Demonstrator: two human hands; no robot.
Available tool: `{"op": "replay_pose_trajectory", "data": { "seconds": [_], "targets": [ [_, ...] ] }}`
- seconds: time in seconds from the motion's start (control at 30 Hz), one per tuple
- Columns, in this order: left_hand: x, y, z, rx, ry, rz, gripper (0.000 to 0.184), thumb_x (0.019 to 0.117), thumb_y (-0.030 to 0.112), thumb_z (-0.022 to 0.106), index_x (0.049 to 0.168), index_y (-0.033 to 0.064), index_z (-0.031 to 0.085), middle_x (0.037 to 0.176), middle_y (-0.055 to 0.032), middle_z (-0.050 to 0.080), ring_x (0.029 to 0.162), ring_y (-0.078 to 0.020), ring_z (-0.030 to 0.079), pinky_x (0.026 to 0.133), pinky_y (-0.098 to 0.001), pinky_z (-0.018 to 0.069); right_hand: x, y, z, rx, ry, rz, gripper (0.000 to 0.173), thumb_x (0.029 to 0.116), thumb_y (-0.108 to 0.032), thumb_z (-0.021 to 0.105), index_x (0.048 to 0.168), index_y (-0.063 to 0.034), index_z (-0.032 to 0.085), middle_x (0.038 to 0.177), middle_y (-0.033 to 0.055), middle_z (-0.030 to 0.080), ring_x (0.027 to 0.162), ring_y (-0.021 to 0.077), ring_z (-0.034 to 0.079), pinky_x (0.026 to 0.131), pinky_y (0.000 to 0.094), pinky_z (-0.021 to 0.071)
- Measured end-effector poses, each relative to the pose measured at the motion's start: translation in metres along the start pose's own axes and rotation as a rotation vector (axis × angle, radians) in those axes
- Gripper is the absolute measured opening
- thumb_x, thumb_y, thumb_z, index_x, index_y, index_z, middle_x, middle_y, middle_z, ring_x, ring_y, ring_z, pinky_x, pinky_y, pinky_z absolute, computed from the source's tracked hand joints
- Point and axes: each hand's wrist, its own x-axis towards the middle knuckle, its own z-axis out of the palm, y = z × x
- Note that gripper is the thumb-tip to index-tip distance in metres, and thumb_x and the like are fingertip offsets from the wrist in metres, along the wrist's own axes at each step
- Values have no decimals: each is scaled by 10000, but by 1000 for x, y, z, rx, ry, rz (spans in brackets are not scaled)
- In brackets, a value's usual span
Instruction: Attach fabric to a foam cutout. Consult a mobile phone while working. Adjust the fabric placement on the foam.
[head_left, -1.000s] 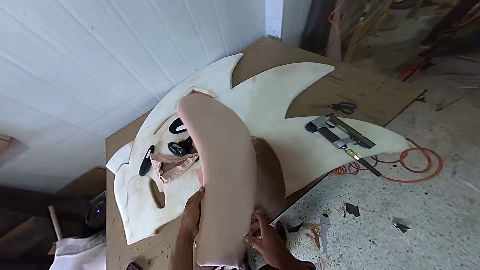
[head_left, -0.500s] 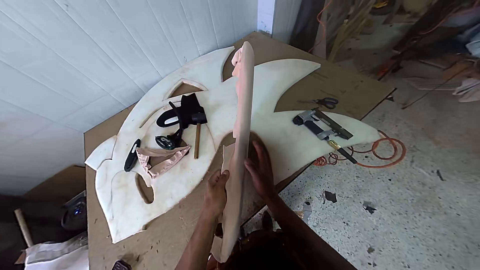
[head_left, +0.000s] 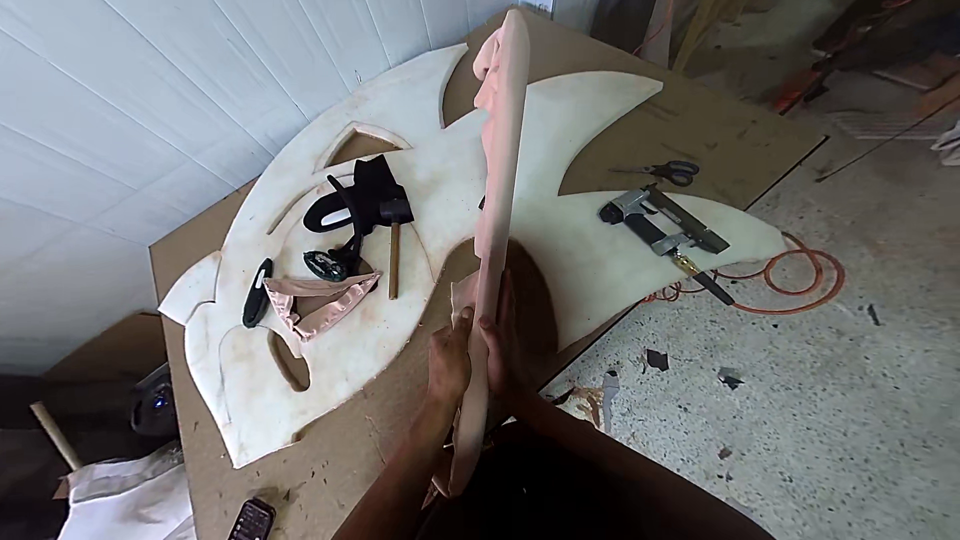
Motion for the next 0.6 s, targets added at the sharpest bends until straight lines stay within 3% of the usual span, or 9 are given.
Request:
{"op": "replay_pose_trajectory", "data": {
  "seconds": [0.1, 0.2, 0.27, 0.37, 0.43, 0.5, 0.53, 0.57, 0.6],
  "targets": [
    [2, -3, 1, 22, 20, -34, 604, 1040, 606, 428, 816, 118, 703, 694, -60, 659, 604, -168, 624, 549, -362, 524, -4, -3, 3, -120, -14, -43, 922, 984, -733, 342, 1673, -168, 108, 1742, 34, 54, 1594, 213, 96, 1282, 530, 208],
    [0, -10, -7, 18, 13, -16, 639, 1038, 645, 376, 789, 149, 692, 683, -32, 638, 591, -137, 600, 527, -333, 502, -8, -4, 10, -178, -50, -71, 947, 980, -735, 326, 1667, -116, 123, 1740, 85, 38, 1598, 264, 69, 1291, 560, 187],
    [4, -10, -2, -6, 14, 20, 649, 1031, 654, 384, 746, 159, 693, 653, -27, 635, 557, -134, 594, 498, -323, 495, -8, -8, 8, -142, -48, -38, 932, 981, -741, 326, 1671, -148, 119, 1742, 57, 37, 1597, 243, 75, 1290, 543, 192],
    [9, -10, 7, -46, -51, 2, 635, 1026, 641, 418, 775, 135, 709, 668, -54, 655, 555, -159, 610, 496, -343, 516, -4, 0, -12, -7, -60, 19, 859, 1007, -710, 296, 1675, -202, 107, 1743, 2, 47, 1592, 202, 101, 1278, 523, 214],
    [16, -14, 14, -85, -97, 43, 629, 1014, 655, 432, 789, 139, 711, 661, -52, 653, 533, -154, 603, 477, -331, 514, 5, 6, -28, 66, -8, 84, 747, 1049, -654, 244, 1666, -238, 174, 1718, -43, 184, 1555, 150, 232, 1248, 470, 300],
    [23, -18, 22, -99, -110, 70, 631, 1007, 658, 444, 781, 135, 717, 638, -56, 655, 504, -153, 604, 458, -329, 516, 7, 20, -41, -19, 38, 326, 588, 1111, -513, 214, 1646, -272, 243, 1669, -90, 312, 1496, 91, 344, 1220, 416, 347],
    [23, -22, 24, -96, -114, 67, 635, 1001, 668, 446, 769, 138, 709, 627, -54, 650, 492, -152, 599, 450, -330, 511, -4, 49, -51, -136, 15, 483, 505, 1129, -425, 258, 1604, -269, 329, 1596, -81, 423, 1424, 89, 437, 1173, 417, 406],
    [23, -25, 25, -97, -113, 76, 632, 1002, 666, 445, 763, 140, 700, 622, -49, 646, 487, -147, 595, 447, -326, 510, -30, 120, -66, -267, -10, 436, 429, 1124, -360, 354, 1498, -189, 477, 1435, 12, 579, 1269, 142, 579, 1022, 427, 532],
    [26, -29, 29, -118, -100, 105, 613, 1016, 636, 456, 766, 135, 705, 630, -47, 655, 502, -141, 608, 462, -324, 523, -60, 201, -89, -345, -77, 375, 395, 1099, -328, 446, 1429, -139, 549, 1317, 54, 648, 1163, 156, 640, 920, 398, 578]
  ]
}}
